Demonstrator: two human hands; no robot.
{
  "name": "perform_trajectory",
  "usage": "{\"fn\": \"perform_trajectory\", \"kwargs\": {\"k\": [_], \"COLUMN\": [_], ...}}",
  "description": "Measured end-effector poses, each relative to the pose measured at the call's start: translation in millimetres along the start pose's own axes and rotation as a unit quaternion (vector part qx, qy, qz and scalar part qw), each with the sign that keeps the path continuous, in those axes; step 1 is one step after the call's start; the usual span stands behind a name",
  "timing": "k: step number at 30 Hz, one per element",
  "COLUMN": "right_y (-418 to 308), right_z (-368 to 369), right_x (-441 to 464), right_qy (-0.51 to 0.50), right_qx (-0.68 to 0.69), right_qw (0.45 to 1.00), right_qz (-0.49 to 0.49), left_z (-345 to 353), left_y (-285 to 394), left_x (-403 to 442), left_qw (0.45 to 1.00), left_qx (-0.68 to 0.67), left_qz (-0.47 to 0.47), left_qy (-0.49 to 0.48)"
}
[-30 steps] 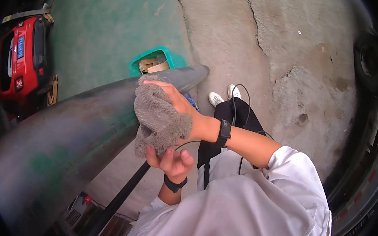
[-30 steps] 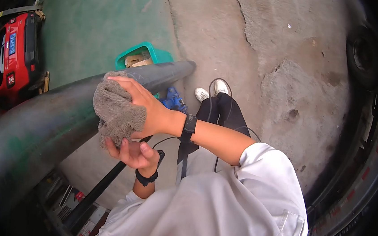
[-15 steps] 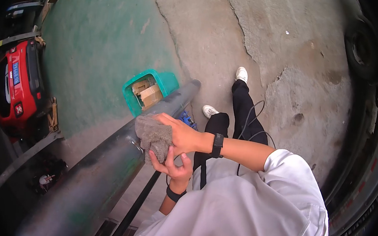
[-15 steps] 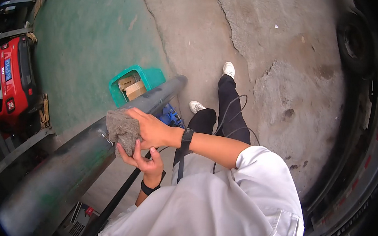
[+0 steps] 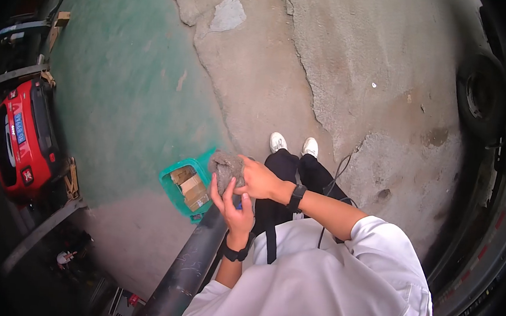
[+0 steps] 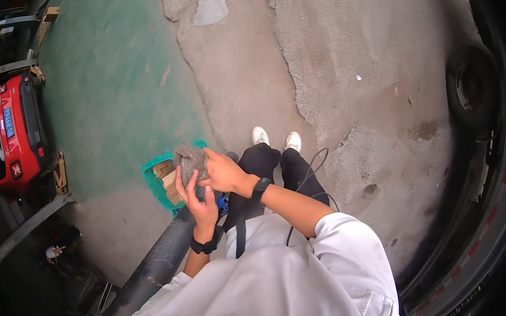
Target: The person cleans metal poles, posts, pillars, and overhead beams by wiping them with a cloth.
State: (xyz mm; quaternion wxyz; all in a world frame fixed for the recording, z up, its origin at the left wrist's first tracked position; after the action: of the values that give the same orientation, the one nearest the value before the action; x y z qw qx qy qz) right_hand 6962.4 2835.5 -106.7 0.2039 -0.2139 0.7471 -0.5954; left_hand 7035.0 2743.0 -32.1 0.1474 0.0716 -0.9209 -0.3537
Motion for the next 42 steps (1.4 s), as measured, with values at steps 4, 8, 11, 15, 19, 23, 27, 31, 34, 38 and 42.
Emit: {"fn": "perform_trajectory", "kwargs": {"k": [4,8,11,15,19,23,27,31,34,38,42], "right_y": [24,61,72,74,56,37,57,98,101,62,17], "right_z": [-55,-107,-169,-266,-373,-458,-508,-555,-575,-608,-662], "right_x": [68,167,277,437,570,695,830,1010,1174,1358,1512], "right_qy": [0.018,0.051,0.073,0.147,0.184,0.187,0.190,0.059,-0.031,-0.121,-0.120], "right_qx": [0.026,0.015,0.016,-0.040,-0.064,-0.105,-0.140,-0.168,-0.118,-0.234,-0.183], "right_qw": [0.999,0.999,0.997,0.987,0.975,0.969,0.965,0.978,0.989,0.964,0.976], "right_qz": [0.042,-0.002,0.008,0.041,0.109,0.120,0.114,0.106,0.083,-0.043,0.011], "left_z": [40,87,126,187,216,236,276,302,295,266,254], "left_y": [-10,-49,-82,-104,-84,-71,-101,-172,-221,-247,-253], "left_x": [87,198,320,515,708,883,1037,1204,1331,1495,1651], "left_qw": [0.999,0.997,0.992,0.977,0.945,0.929,0.933,0.924,0.932,0.941,0.953], "left_qx": [-0.016,-0.054,-0.067,-0.150,-0.208,-0.227,-0.226,-0.165,-0.127,-0.092,-0.053], "left_qz": [0.017,0.047,0.079,0.089,0.124,0.152,0.136,0.066,0.068,0.065,0.001], "left_qy": [-0.023,-0.042,-0.073,-0.120,-0.219,-0.251,-0.244,-0.338,-0.332,-0.318,-0.297]}}
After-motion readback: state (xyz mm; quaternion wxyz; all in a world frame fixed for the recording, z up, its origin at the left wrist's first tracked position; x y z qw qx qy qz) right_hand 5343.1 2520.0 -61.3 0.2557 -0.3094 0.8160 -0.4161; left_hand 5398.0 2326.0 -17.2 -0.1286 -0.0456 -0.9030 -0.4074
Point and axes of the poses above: each hand's wrist, its own x-axis towards the middle knuckle, its own z-axis out of the palm, y = z × x, the point moved 1 cm from there along x, towards the middle knuckle, and after that the axes turned 6 degrees about y, right-handed, at the moved point
